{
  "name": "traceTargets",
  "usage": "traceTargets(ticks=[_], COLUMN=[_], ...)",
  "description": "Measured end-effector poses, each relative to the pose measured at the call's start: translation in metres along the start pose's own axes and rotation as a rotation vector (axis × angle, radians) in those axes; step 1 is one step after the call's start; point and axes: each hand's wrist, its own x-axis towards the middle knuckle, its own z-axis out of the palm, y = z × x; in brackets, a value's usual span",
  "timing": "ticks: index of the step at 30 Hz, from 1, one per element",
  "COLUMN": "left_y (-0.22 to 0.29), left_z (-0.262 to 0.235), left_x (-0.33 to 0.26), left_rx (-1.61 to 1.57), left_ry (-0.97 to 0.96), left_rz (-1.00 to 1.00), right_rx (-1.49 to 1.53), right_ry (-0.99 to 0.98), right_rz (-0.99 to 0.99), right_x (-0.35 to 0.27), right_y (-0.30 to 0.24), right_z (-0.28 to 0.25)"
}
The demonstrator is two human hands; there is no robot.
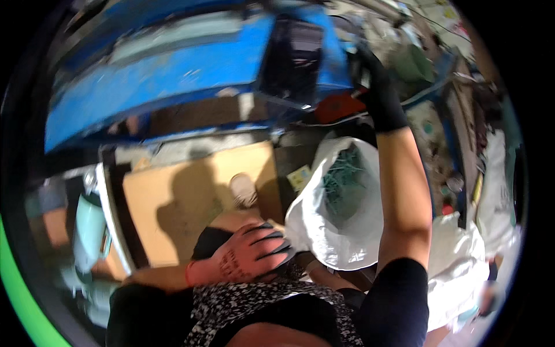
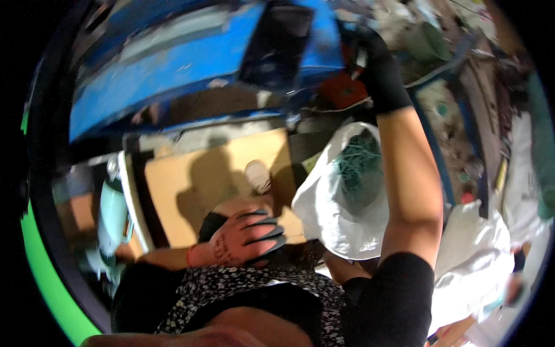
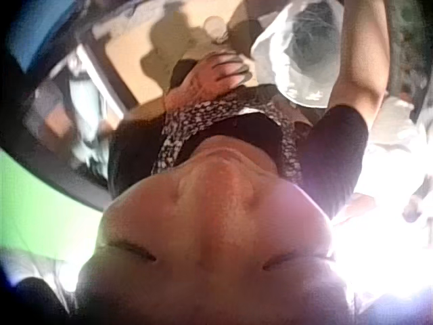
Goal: The person assembles light blue plastic pitchers by attaching handles and wiping the bodies with a cloth. They pick up pitcher bodies from a pile, attach handles, and wipe the surfaces before placing them on a table. The person also handles a bag of white plastic rings and a roll of tape.
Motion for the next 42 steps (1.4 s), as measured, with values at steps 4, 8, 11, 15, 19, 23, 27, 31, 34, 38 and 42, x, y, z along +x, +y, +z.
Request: traceTargets(ticks=[4,8,11,15,19,23,27,31,34,38,42], left_y=[0.013,0.03,0.039,0.047,0.047,0.05,0.053,0.054,0.046,0.015,-0.096], left_z=[0.003,-0.006,-0.009,-0.014,-0.017,-0.022,-0.023,-0.025,-0.023,-0.073,-0.182], left_x=[-0.011,-0.013,-0.02,-0.025,-0.035,-0.039,-0.039,-0.042,-0.051,-0.086,-0.166], left_rx=[-0.046,-0.036,0.0,0.026,0.037,0.099,0.103,0.075,-0.056,-0.442,-0.542], left_ry=[0.037,-0.011,0.049,0.075,0.104,0.076,0.098,0.157,0.243,0.687,1.37], left_rz=[0.022,-0.019,-0.052,-0.055,-0.052,-0.103,-0.114,-0.101,-0.1,-0.503,-0.454], right_rx=[0.7,0.536,0.096,-0.248,-0.305,-0.412,-0.565,-0.716,-0.818,-0.555,-0.612], right_ry=[0.169,0.228,0.277,0.082,0.227,0.252,0.094,-0.164,-0.37,-0.361,-0.294], right_rz=[0.238,0.246,0.404,0.395,0.373,0.409,0.413,0.347,0.279,0.217,0.342], right_x=[-0.111,-0.192,-0.241,-0.306,-0.337,-0.33,-0.322,-0.31,-0.306,-0.322,-0.345], right_y=[0.028,0.135,0.211,0.348,0.4,0.383,0.351,0.297,0.241,0.2,0.095], right_z=[0.082,0.119,0.151,0.117,0.097,0.106,0.129,0.146,0.15,0.131,0.147])
